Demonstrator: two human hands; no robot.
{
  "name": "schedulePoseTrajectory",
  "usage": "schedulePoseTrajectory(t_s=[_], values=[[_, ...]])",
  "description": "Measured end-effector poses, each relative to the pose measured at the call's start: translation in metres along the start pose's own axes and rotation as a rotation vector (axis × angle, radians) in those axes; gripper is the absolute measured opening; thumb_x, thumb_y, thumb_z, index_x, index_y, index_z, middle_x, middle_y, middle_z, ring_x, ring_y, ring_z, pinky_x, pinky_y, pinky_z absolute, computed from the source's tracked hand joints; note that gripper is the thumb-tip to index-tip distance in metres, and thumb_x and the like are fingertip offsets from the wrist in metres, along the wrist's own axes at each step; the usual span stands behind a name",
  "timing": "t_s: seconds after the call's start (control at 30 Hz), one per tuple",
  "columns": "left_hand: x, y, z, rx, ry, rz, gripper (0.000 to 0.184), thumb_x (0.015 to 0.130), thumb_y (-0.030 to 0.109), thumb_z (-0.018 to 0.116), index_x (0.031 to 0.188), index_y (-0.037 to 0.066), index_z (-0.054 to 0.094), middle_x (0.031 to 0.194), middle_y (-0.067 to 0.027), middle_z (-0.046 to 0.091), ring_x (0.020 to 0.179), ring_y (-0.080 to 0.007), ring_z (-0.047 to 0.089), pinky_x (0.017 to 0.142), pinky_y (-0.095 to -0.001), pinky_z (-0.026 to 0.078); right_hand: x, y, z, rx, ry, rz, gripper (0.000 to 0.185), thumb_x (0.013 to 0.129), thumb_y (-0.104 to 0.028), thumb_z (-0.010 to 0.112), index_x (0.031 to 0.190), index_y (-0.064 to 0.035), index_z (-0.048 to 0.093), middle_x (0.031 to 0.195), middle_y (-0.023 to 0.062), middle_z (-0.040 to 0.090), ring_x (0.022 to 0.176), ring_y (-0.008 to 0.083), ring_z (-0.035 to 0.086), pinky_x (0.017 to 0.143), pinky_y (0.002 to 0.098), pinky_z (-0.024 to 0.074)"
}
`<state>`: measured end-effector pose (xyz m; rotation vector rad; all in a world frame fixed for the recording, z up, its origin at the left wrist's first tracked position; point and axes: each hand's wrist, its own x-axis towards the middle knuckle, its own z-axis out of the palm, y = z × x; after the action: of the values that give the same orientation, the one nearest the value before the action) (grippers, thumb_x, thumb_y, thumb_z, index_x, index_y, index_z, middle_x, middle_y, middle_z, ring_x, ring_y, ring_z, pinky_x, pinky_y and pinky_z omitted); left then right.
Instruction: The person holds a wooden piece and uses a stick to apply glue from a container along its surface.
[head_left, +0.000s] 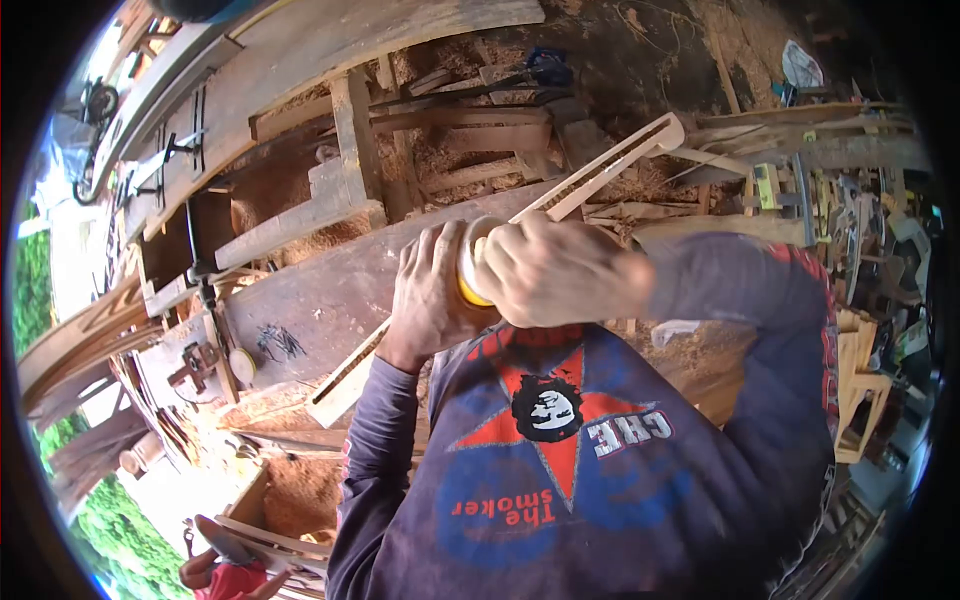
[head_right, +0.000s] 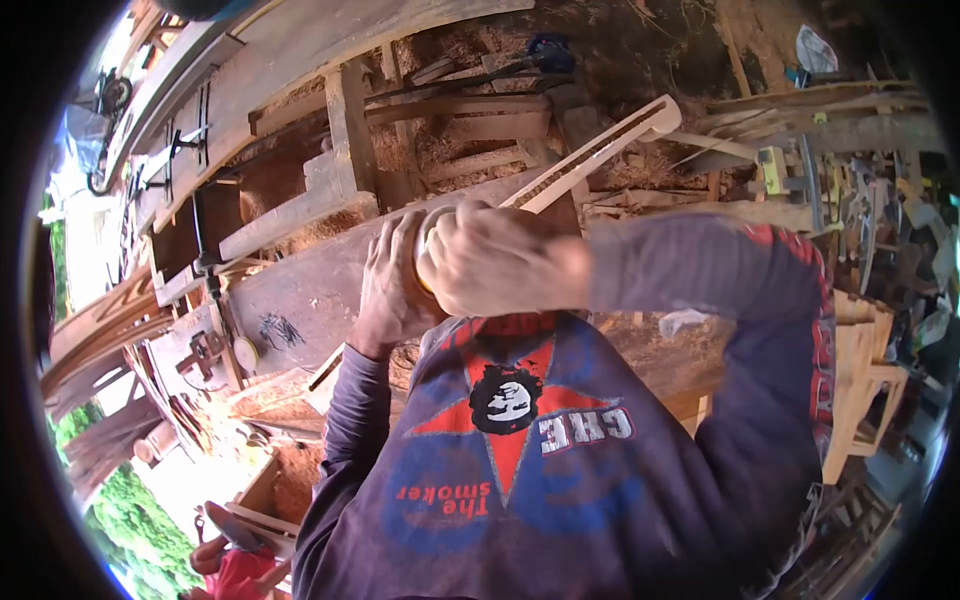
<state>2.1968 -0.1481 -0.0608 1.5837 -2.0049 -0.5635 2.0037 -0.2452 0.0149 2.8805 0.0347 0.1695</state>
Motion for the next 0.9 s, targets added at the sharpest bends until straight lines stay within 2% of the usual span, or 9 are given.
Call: schedulePoseTrajectory(t_s=[0.07,0.17,0.27,0.33,0.43,0.47,0.53,0.67,0.9], values=[[-0.001,0.0,0.003,0.002,-0.03,0.024,0.102,0.06,0.033,0.092,0.144,0.0,0.044,0.129,-0.0216,0.058,0.117,-0.0424,0.058,0.102,-0.0519,0.045,-0.001,0.003,0.008,0.108,0.096,0.113,0.016,0.078,-0.02,0.067,0.078,-0.0039,0.069,0.07,0.0093,0.068,0.059,0.0209,0.066,0.047,0.0364,0.0478],[-0.003,0.01,0.005,0.002,-0.035,-0.004,0.103,0.059,0.033,0.093,0.144,0.0,0.044,0.132,-0.0215,0.058,0.122,-0.0419,0.057,0.104,-0.054,0.044,-0.012,0.021,0.008,0.578,-0.142,0.118,0.019,0.077,-0.019,0.07,0.077,-0.0014,0.062,0.059,0.0171,0.063,0.065,0.0321,0.073,0.054,0.0465,0.0545],[-0.003,0.014,0.01,-0.006,-0.018,0.029,0.104,0.058,0.032,0.094,0.144,0.0,0.044,0.133,-0.0213,0.058,0.122,-0.0418,0.056,0.104,-0.0541,0.044,-0.032,0.026,0.014,0.743,-0.182,0.269,0.018,0.08,-0.018,0.071,0.078,-0.0011,0.063,0.066,0.0177,0.067,0.069,0.0332,0.074,0.06,0.0469,0.0561],[0.0,0.019,0.011,-0.022,-0.027,0.037,0.104,0.057,0.031,0.094,0.144,0.001,0.044,0.133,-0.0214,0.057,0.122,-0.042,0.056,0.104,-0.0542,0.044,-0.048,0.028,0.024,0.837,-0.22,0.306,0.017,0.083,-0.016,0.073,0.085,0.0001,0.068,0.07,0.0159,0.069,0.069,0.0299,0.074,0.063,0.0427,0.056],[0.007,0.026,0.013,-0.054,-0.024,0.082,0.1,0.059,0.03,0.094,0.143,0.003,0.046,0.133,-0.0213,0.057,0.125,-0.0435,0.055,0.106,-0.0543,0.043,-0.074,0.021,0.038,1.553,-0.345,0.643,0.018,0.09,-0.015,0.075,0.098,0.0007,0.073,0.073,0.0073,0.071,0.061,0.0143,0.066,0.057,0.0313,0.0497],[0.01,0.028,0.014,-0.056,-0.023,0.077,0.1,0.059,0.03,0.094,0.143,0.003,0.046,0.133,-0.0213,0.057,0.125,-0.0435,0.055,0.106,-0.0543,0.043,-0.087,0.018,0.043,1.555,-0.35,0.64,0.018,0.09,-0.015,0.075,0.098,0.0007,0.073,0.073,0.0073,0.071,0.061,0.0143,0.066,0.057,0.0313,0.0497],[0.019,0.032,0.018,-0.052,-0.02,0.141,0.103,0.058,0.028,0.095,0.144,0.003,0.045,0.135,-0.0213,0.057,0.122,-0.0435,0.057,0.103,-0.0543,0.046,-0.11,0.013,0.05,1.986,-0.391,0.923,0.015,0.094,-0.016,0.073,0.1,-0.0017,0.074,0.077,0.0038,0.073,0.061,0.0084,0.062,0.055,0.0256,0.0454],[0.04,0.038,0.036,-0.068,-0.062,0.188,0.099,0.058,0.026,0.09,0.143,0.0,0.046,0.13,-0.0219,0.057,0.124,-0.0424,0.056,0.109,-0.0539,0.043,-0.145,-0.003,0.06,1.933,-0.239,1.074,0.014,0.096,-0.015,0.072,0.102,-0.0028,0.074,0.078,0.0021,0.071,0.065,0.006,0.061,0.056,0.0224,0.0423],[0.06,0.062,0.053,-0.028,-0.13,0.201,0.099,0.057,0.025,0.091,0.142,0.001,0.047,0.13,-0.0205,0.058,0.124,-0.0412,0.056,0.107,-0.0523,0.045,-0.162,-0.026,0.033,1.587,-0.059,1.226,0.017,0.099,-0.013,0.069,0.098,0.0041,0.071,0.078,0.0031,0.071,0.071,0.0106,0.065,0.066,0.0286,0.0515]])
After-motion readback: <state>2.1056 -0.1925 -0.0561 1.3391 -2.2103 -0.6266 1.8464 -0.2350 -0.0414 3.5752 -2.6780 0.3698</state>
